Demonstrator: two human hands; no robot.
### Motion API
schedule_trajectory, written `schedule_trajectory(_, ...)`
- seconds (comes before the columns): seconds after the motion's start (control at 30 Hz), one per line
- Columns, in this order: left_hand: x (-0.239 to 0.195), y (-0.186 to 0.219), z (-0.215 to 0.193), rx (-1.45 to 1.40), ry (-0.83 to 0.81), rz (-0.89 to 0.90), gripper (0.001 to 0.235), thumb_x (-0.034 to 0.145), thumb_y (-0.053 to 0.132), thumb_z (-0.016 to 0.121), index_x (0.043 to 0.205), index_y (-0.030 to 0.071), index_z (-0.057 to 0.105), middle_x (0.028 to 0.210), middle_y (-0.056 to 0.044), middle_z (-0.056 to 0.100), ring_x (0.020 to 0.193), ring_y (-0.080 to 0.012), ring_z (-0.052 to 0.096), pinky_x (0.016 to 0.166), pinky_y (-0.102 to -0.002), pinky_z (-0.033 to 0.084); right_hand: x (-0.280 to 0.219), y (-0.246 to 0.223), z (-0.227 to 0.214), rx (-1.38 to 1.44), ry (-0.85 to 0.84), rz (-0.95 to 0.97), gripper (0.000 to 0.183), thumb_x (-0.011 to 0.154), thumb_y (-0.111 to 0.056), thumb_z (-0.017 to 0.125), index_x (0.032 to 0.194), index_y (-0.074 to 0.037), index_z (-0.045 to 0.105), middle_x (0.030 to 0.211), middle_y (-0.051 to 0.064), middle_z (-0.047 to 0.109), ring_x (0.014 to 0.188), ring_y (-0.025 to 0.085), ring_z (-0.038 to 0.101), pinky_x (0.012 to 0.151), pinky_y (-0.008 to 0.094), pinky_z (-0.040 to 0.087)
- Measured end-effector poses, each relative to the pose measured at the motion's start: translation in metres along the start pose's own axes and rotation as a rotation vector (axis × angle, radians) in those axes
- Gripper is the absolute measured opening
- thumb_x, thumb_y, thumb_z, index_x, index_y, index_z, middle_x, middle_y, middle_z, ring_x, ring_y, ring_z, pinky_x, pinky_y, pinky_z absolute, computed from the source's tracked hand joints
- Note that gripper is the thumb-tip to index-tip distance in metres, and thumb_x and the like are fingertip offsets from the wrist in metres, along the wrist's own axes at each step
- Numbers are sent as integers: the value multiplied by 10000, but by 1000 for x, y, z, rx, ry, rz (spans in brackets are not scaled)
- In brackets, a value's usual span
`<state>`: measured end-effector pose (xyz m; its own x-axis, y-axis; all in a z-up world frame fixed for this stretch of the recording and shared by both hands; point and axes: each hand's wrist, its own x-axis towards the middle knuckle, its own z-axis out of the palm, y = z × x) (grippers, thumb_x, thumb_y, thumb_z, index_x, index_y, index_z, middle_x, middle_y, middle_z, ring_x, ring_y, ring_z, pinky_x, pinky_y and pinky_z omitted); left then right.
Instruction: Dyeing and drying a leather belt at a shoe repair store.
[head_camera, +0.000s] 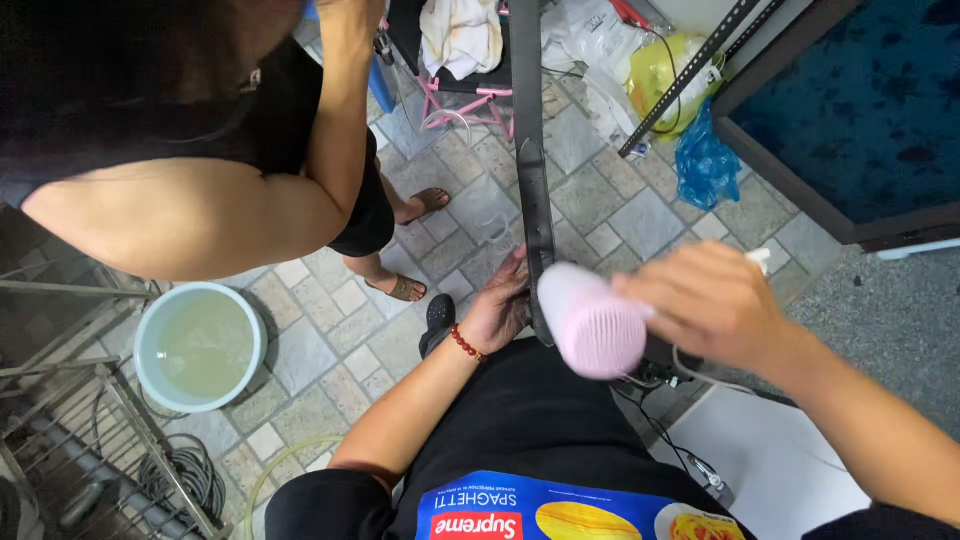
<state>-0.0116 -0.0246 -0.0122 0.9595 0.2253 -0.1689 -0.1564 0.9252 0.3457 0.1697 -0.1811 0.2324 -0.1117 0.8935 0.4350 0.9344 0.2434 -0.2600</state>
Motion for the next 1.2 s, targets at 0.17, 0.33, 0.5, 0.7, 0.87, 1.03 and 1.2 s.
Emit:
schedule_trajectory(0.17,-1,8,5,-7,-111,9,604,1069,160,539,1619,164,288,1412,-182,580,1230,-312,627,1086,-461,501,-8,-13,-13,77,-98,-65,349,777,-156,815,1117,-140,737,905,16,706,775,208,660,661,371,488)
schedule_trajectory(0.33,0,9,9,-57,-179,37,559,1092,152,545,1598,139,307,1414,-196,583,1225,-327,638,1096,-463,520,-15,-20,-21,89,-79,16,330,791,-150,811,1101,-137,697,919,11,689,808,221,654,720,381,498)
schedule_trajectory(0.5,-5,6,12,-61,-193,60,553,1121,143,540,1630,124,324,1401,-210,582,1213,-323,638,1068,-429,541,-14,-27,-29,81,-103,37,415,700,-143,829,1104,-135,736,945,21,722,814,225,680,714,365,501)
schedule_trajectory(0.7,-17,3,21,-60,-110,48,600,1062,112,511,1625,121,305,1437,-193,558,1332,-288,612,1158,-423,507,-15,-5,-11,106,-64,13,371,777,-77,849,1135,-86,749,970,68,759,768,188,667,704,349,485)
schedule_trajectory(0.87,-23,4,22,1,-64,21,594,1053,120,480,1616,170,298,1453,-131,548,1297,-306,584,1100,-446,486,-3,24,-2,113,-65,33,394,733,-87,805,1120,-40,749,1002,118,737,880,270,698,780,383,541)
schedule_trajectory(1.03,-25,3,21,-19,-28,30,604,1057,109,481,1634,152,307,1483,-93,548,1272,-282,611,1097,-450,514,9,45,-2,265,-91,79,375,749,-79,780,1115,-17,735,1028,131,733,863,280,695,732,366,556)
schedule_trajectory(1.2,-23,0,21,-6,-168,41,590,1082,157,513,1632,157,300,1404,-162,586,1195,-285,647,996,-440,558,23,64,-10,-39,87,168,296,906,-81,828,1174,1,735,1082,158,717,915,285,707,819,333,563)
